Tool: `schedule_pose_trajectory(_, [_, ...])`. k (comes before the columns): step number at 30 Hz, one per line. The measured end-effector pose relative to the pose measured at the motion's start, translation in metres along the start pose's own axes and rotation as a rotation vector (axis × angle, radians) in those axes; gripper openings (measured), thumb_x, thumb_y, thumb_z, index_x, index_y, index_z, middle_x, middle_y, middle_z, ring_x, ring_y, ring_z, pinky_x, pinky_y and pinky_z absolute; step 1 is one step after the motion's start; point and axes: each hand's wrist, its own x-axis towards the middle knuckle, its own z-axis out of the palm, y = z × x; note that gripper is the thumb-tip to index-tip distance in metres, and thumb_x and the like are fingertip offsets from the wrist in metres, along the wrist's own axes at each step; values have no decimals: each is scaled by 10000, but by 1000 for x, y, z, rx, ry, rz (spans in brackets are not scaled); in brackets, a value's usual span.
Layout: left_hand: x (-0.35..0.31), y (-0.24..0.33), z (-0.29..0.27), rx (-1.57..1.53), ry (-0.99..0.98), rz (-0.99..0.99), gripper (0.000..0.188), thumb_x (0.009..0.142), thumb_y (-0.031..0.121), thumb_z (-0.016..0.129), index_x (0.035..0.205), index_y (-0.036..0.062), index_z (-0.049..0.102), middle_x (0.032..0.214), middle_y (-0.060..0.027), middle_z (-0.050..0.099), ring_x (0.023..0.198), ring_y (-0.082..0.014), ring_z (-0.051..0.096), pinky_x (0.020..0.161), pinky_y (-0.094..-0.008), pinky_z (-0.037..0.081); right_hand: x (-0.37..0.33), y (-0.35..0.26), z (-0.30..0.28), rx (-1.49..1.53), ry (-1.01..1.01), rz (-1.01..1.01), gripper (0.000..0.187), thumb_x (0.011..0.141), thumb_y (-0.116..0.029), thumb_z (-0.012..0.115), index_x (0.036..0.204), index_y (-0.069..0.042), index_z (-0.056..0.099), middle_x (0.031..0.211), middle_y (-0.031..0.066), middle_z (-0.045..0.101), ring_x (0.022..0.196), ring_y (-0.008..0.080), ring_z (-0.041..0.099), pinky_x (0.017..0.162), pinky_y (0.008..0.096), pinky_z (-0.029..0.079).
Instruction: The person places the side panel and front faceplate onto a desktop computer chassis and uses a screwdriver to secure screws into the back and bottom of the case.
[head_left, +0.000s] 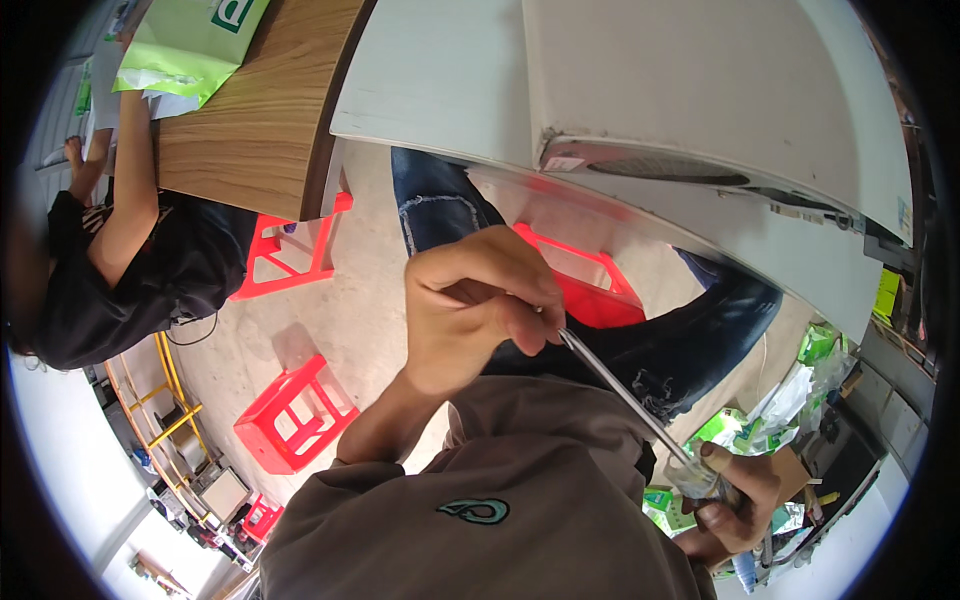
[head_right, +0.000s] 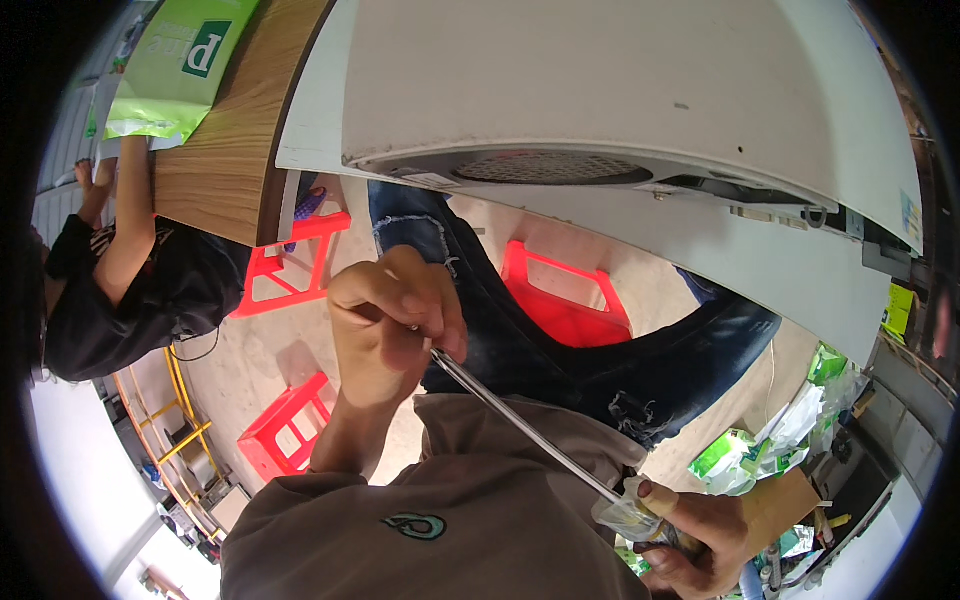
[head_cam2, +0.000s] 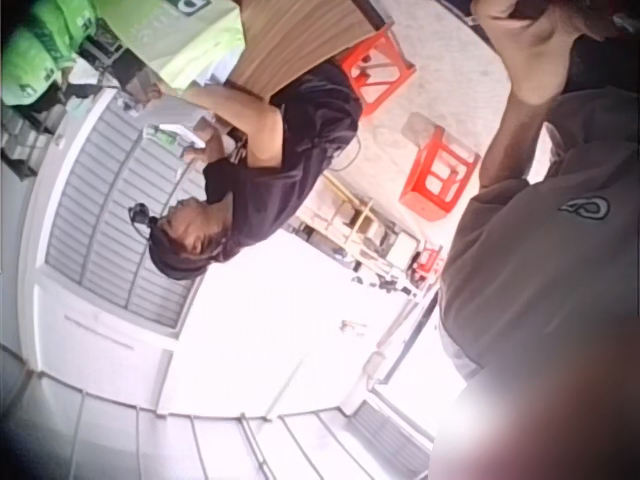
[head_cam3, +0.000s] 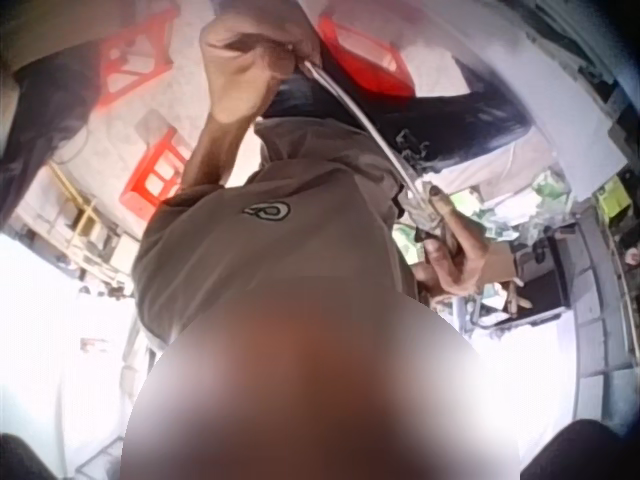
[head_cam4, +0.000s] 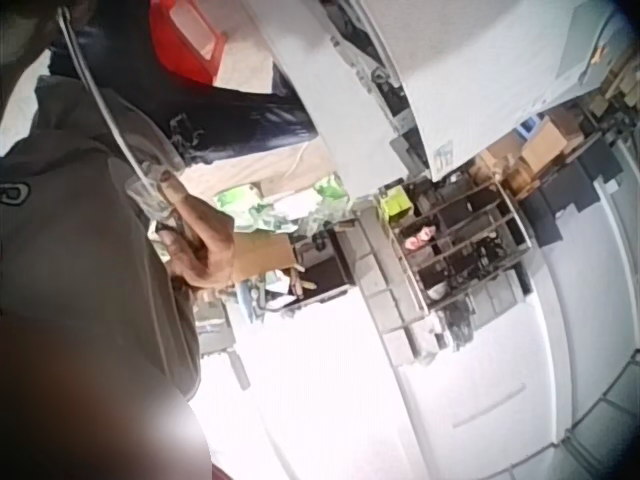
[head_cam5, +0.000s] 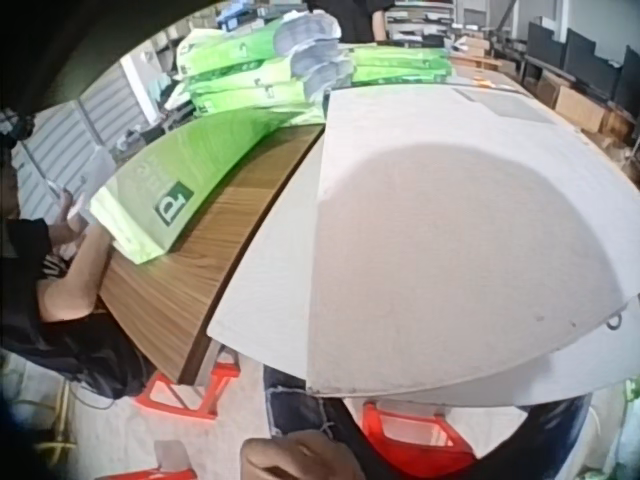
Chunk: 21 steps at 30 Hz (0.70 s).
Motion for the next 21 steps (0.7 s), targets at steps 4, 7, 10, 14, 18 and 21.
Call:
schedule_pose_trajectory(4, [-6, -3, 6, -205, 62, -123, 244, 825, 172, 770, 940, 0, 642, 870, -113, 597, 721, -206, 631, 599, -291, 553, 11, 6, 2, -144, -3, -232, 330, 916, -147, 617, 1193, 30, 586, 1098, 314, 585, 609, 186, 601, 508, 283, 506])
schedule_pose_trajectory(7, [-10, -4, 6, -377, 70, -204, 261, 823, 193, 772, 975, 43, 622, 887, -96, 585, 796, -211, 610, 634, -313, 564, 27, 9, -3, -195, -127, -447, 294, 918, -100, 592, 1192, 8, 595, 1133, 350, 579, 653, 209, 618, 524, 289, 514])
schedule_pose_trajectory(10, [-9, -2, 7, -332, 39, -300, 284, 795, 300, 771, 988, 165, 614, 883, 3, 509, 787, -138, 532, 666, -261, 553, 26, 9, -3, -186, -176, -434, 293, 908, -76, 588, 1188, 10, 598, 1134, 359, 582, 682, 226, 633, 530, 295, 519])
schedule_pose_trajectory(14, [-13, -7, 4, -399, 56, -346, 276, 810, 281, 765, 978, 123, 614, 929, -32, 527, 832, -177, 546, 697, -292, 553, 27, -2, -3, -383, -113, -334, 296, 904, -73, 593, 1188, 12, 598, 1126, 348, 594, 657, 236, 635, 517, 302, 520])
schedule_pose_trajectory(18, [-14, -9, 3, -478, 81, -362, 296, 821, 279, 764, 967, 74, 608, 950, -69, 539, 863, -216, 569, 699, -308, 548, 29, 0, -3, 54, -242, 70, 304, 885, -61, 612, 1156, 74, 585, 1123, 325, 606, 626, 228, 631, 511, 302, 518])
schedule_pose_trajectory(21, [-14, -9, 3, -477, 66, -378, 302, 815, 286, 770, 961, 78, 606, 939, -61, 530, 863, -212, 563, 699, -300, 538, 32, 5, -5, -84, -244, -97, 383, 857, -55, 620, 1196, 113, 561, 1123, 318, 606, 647, 211, 647, 534, 297, 530])
